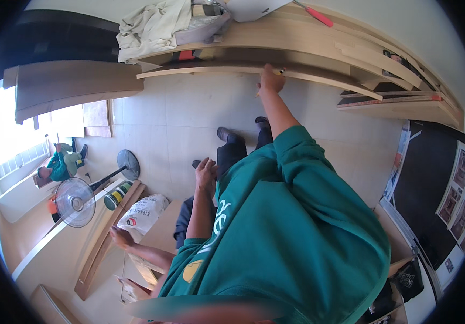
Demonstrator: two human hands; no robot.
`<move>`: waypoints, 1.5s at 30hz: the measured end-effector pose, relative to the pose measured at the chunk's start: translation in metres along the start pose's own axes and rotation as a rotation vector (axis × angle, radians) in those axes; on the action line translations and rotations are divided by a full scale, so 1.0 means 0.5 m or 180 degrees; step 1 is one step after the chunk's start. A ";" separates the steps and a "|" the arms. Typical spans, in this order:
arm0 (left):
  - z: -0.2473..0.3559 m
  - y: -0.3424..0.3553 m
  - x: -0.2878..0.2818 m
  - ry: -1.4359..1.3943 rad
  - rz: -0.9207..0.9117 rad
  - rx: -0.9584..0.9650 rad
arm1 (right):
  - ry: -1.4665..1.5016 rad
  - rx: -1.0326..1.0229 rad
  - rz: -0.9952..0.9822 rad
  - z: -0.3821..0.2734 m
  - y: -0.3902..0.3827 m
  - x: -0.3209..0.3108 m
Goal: The person measures a large plywood sheet with a tape measure and marks it with a pencil. They then move around the workshop, handling smaller wood pieces and placing them on a shelf.
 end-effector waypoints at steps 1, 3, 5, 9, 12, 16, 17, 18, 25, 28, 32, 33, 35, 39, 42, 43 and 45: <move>0.030 -0.001 0.008 -0.0141 0.0044 0.0019 | 0.0094 0.0073 -0.0031 0.003 -0.003 0.001; 0.107 0.010 0.031 -0.0213 0.0048 0.0102 | 0.0113 0.0036 -0.0106 0.002 -0.005 0.003; 0.194 0.037 0.051 -0.0329 0.0081 0.0234 | 0.0068 0.0074 -0.0149 0.006 -0.005 0.005; 0.382 0.148 0.101 -0.0525 -0.0091 0.0502 | 0.0138 0.0301 -0.0021 0.026 0.001 0.002; 0.496 0.260 0.132 -0.1024 -0.0330 0.0422 | 0.0274 0.0399 -0.0040 0.047 0.007 0.001; 0.586 0.442 0.140 -0.1775 -0.0348 0.0017 | 0.0393 0.0439 0.0143 0.087 0.014 -0.016; 0.608 0.479 0.143 -0.1679 -0.0766 0.0117 | 0.0403 0.0426 0.0153 0.097 0.014 -0.022; 0.621 0.517 0.149 -0.1691 -0.1048 0.0178 | 0.0430 0.0403 0.0148 0.105 0.015 -0.024; 0.609 0.567 0.070 -0.1629 -0.0451 -0.0372 | 0.0621 0.0350 -0.0101 0.140 -0.021 -0.048; 0.619 0.444 0.004 -0.1525 -0.0319 -0.0062 | 0.0491 0.0517 0.0009 0.170 -0.063 -0.108; 0.611 0.223 -0.071 -0.1666 -0.0310 0.0252 | 0.0883 0.0987 -0.0514 0.248 -0.145 -0.170; 0.610 0.171 -0.088 -0.1556 -0.0087 0.0390 | 0.0946 0.1200 -0.0498 0.270 -0.157 -0.186; 0.608 0.072 -0.097 -0.1362 0.0207 0.0688 | 0.1050 0.1502 -0.0654 0.307 -0.180 -0.211; 0.604 -0.115 -0.063 -0.1116 0.0333 0.1189 | 0.0951 0.1980 -0.0883 0.376 -0.191 -0.244; 0.596 -0.229 -0.012 -0.0860 0.0602 0.1600 | 0.1011 0.2364 -0.1101 0.418 -0.174 -0.251; 0.593 -0.268 0.019 -0.0753 0.0520 0.1826 | 0.0968 0.2421 -0.1187 0.429 -0.168 -0.251; 0.584 -0.339 0.072 -0.0597 0.0592 0.2209 | 0.1040 0.2620 -0.1437 0.442 -0.161 -0.246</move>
Point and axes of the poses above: each hand's wrist, its own y-axis towards the middle knuckle, its own x-axis out of the palm, z = x × y, the point moved 7 cm from there along y, towards the middle knuckle, and after that the axes turned 6 degrees about -y, right-handed, at the moved point
